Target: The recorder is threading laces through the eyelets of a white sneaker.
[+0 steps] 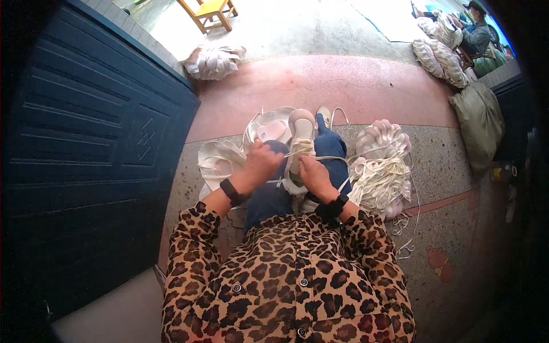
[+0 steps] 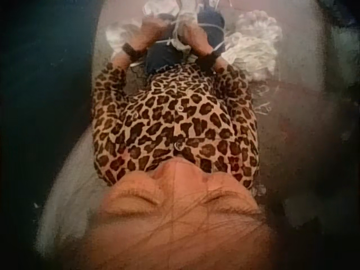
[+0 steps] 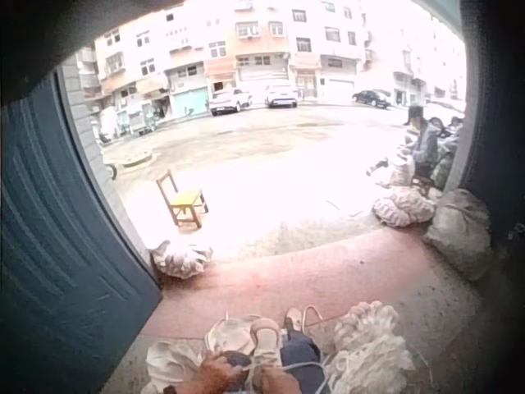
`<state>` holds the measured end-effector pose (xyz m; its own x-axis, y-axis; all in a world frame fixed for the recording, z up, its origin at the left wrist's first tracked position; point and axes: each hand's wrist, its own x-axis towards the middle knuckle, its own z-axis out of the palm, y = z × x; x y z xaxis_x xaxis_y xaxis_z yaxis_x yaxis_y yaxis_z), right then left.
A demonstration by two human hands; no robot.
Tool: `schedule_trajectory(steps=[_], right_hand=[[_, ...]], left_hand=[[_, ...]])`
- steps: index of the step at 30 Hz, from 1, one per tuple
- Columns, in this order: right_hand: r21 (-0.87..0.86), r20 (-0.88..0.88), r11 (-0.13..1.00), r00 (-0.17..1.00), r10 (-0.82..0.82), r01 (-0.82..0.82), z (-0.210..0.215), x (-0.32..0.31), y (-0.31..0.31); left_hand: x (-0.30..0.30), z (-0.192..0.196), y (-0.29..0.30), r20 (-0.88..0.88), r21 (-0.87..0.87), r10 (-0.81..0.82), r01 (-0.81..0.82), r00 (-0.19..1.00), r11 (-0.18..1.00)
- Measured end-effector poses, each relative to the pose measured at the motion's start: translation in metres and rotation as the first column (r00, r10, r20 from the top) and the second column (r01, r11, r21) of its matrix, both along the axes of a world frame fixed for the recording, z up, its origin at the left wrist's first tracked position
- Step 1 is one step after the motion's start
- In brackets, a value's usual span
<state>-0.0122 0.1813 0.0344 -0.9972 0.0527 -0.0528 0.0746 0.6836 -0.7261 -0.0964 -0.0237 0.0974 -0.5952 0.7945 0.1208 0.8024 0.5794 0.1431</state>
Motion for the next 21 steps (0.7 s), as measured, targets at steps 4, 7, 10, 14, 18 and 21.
schedule_trajectory(steps=[4, 7, 10, 14, 18, 21], right_hand=[[0.061, -0.013, 0.998, 1.000, -0.004, 0.005, 0.007, 0.003, -0.009], [0.111, 0.012, 0.994, 1.000, 0.021, -0.023, 0.019, -0.004, -0.015], [0.194, 0.047, 0.979, 0.997, 0.061, -0.069, 0.023, -0.016, -0.020], [0.264, 0.073, 0.954, 0.990, 0.123, -0.138, 0.016, -0.032, -0.023], [0.289, 0.119, 0.944, 0.984, 0.129, -0.159, 0.023, -0.043, -0.025], [0.232, 0.270, 0.941, 0.946, 0.182, -0.247, 0.048, -0.044, -0.010]], left_hand=[[0.001, -0.005, -0.008, 0.252, 0.086, 0.175, -0.202, 0.952, 0.976], [-0.010, -0.013, -0.012, 0.833, 0.117, 0.197, -0.511, 0.518, 0.852], [-0.018, -0.010, -0.015, 0.971, 0.110, 0.055, -0.643, 0.232, 0.758], [-0.019, -0.005, -0.019, 0.975, 0.177, -0.024, -0.708, 0.220, 0.684], [-0.014, 0.000, -0.019, 0.983, 0.144, -0.008, -0.744, 0.183, 0.653], [-0.014, 0.002, -0.019, 0.984, 0.149, -0.026, -0.747, 0.174, 0.648]])
